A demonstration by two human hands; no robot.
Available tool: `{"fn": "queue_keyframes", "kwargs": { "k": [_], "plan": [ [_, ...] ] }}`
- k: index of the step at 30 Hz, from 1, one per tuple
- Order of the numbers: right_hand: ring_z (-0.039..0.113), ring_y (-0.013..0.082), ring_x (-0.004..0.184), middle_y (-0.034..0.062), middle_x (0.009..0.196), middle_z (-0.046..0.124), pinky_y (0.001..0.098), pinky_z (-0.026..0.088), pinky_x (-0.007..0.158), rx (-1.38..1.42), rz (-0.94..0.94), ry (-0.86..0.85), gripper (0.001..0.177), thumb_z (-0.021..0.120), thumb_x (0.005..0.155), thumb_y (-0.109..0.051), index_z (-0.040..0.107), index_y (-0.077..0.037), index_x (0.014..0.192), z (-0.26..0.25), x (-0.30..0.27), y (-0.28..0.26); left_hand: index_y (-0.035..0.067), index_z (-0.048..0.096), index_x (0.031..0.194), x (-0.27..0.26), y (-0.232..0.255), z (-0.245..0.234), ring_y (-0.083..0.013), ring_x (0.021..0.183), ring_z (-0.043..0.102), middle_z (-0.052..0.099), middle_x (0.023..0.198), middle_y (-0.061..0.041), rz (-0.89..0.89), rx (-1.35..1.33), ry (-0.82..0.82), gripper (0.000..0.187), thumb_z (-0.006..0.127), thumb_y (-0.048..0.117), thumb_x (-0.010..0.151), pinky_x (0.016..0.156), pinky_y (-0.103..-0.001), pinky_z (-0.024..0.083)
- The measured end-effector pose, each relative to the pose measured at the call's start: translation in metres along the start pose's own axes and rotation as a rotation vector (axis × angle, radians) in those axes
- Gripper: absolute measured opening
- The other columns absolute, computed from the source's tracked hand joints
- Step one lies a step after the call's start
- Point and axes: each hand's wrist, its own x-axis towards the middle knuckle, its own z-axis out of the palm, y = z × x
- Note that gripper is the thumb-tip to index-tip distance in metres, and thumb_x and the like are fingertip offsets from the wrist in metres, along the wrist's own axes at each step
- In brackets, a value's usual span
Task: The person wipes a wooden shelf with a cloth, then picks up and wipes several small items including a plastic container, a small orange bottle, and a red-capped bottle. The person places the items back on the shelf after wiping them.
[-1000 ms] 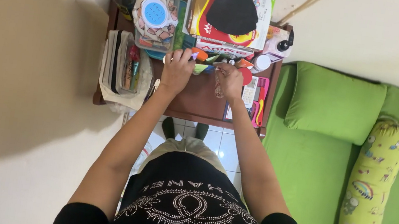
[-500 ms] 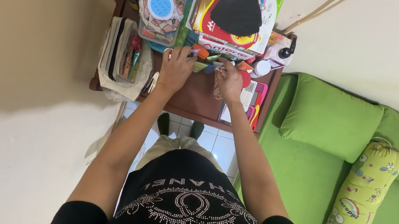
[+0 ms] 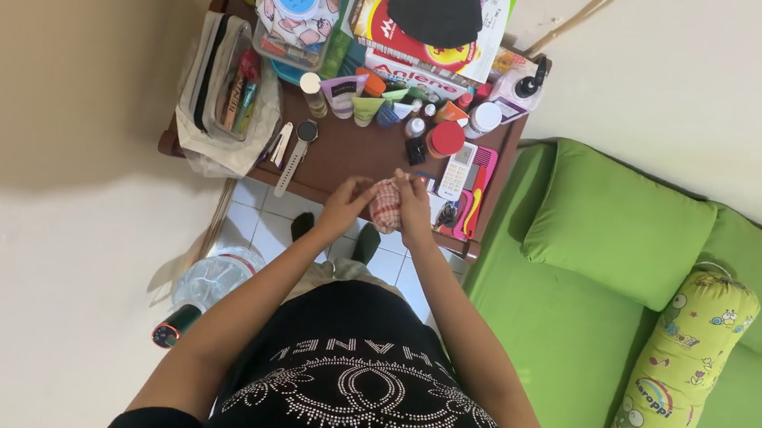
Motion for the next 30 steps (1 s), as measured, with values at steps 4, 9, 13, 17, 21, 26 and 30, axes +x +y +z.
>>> {"fn": "queue_keyframes", "kwargs": {
  "k": [4, 9, 13, 17, 21, 26, 30],
  "plan": [
    [0.068, 0.0174, 0.085, 0.0076, 0.103, 0.066, 0.0316, 0.059, 0.068, -0.052, 0.137, -0.126, 0.035, 0.065, 0.094, -0.026, 0.056, -0.008, 0.122, 0.017, -0.026, -0.033, 0.013, 0.056, 0.133, -0.014, 0.024, 0.001, -0.0197, 0.101, 0.068, 0.066, 0.118, -0.008, -0.417, -0.511, -0.173, 0.052, 0.064, 0.046, 0.095, 0.085, -0.039, 0.058],
    [0.069, 0.0179, 0.095, 0.0090, 0.112, 0.066, 0.0323, 0.061, 0.074, -0.154, 0.025, -0.220, 0.040, 0.068, 0.092, -0.018, 0.054, -0.005, 0.128, 0.006, -0.031, -0.017, 0.013, 0.054, 0.137, -0.022, 0.006, 0.006, -0.0175, 0.100, 0.069, 0.067, 0.121, -0.008, -0.574, -0.499, -0.192, 0.049, 0.062, 0.042, 0.099, 0.080, -0.031, 0.055],
    [0.069, 0.0151, 0.094, 0.0083, 0.114, 0.067, 0.0287, 0.060, 0.071, -0.263, -0.073, -0.236, 0.039, 0.067, 0.093, -0.017, 0.057, -0.005, 0.129, -0.005, -0.049, 0.011, 0.006, 0.053, 0.134, -0.039, -0.024, 0.011, -0.0207, 0.102, 0.069, 0.067, 0.119, -0.012, -0.436, -0.531, -0.103, 0.047, 0.068, 0.028, 0.096, 0.080, -0.034, 0.058],
    [0.063, 0.0219, 0.066, 0.0178, 0.091, 0.064, 0.0353, 0.052, 0.051, -0.485, -0.040, -0.089, 0.031, 0.069, 0.099, -0.019, 0.057, 0.005, 0.115, -0.016, -0.057, 0.048, 0.007, 0.049, 0.135, -0.055, -0.033, 0.004, -0.0221, 0.106, 0.067, 0.063, 0.123, -0.012, -0.320, -0.443, -0.015, 0.052, 0.072, 0.017, 0.090, 0.080, -0.033, 0.060],
    [0.064, 0.0197, 0.060, 0.0136, 0.088, 0.065, 0.0329, 0.055, 0.051, -0.249, 0.009, -0.138, 0.025, 0.066, 0.097, -0.018, 0.059, -0.002, 0.116, -0.004, -0.102, 0.061, 0.010, 0.044, 0.140, -0.079, -0.056, -0.015, -0.0216, 0.110, 0.066, 0.059, 0.129, -0.012, -0.289, -0.398, -0.030, 0.056, 0.070, 0.014, 0.090, 0.081, -0.034, 0.061],
    [0.068, 0.0137, 0.077, 0.0080, 0.096, 0.067, 0.0311, 0.059, 0.059, -0.259, -0.067, -0.110, 0.024, 0.063, 0.094, -0.013, 0.061, -0.004, 0.116, 0.009, -0.147, 0.108, 0.017, 0.042, 0.144, -0.136, -0.061, -0.054, -0.0245, 0.105, 0.065, 0.060, 0.131, -0.012, -0.410, -0.367, -0.164, 0.064, 0.072, 0.012, 0.088, 0.074, -0.040, 0.057],
    [0.068, 0.0123, 0.085, 0.0086, 0.101, 0.070, 0.0275, 0.057, 0.071, -0.391, -0.152, -0.071, 0.029, 0.065, 0.093, -0.011, 0.062, -0.004, 0.120, 0.022, -0.189, 0.136, 0.016, 0.041, 0.145, -0.175, -0.072, -0.082, -0.0250, 0.105, 0.068, 0.061, 0.134, -0.014, -0.439, -0.479, -0.201, 0.065, 0.068, 0.010, 0.087, 0.076, -0.038, 0.061]
  ]
}}
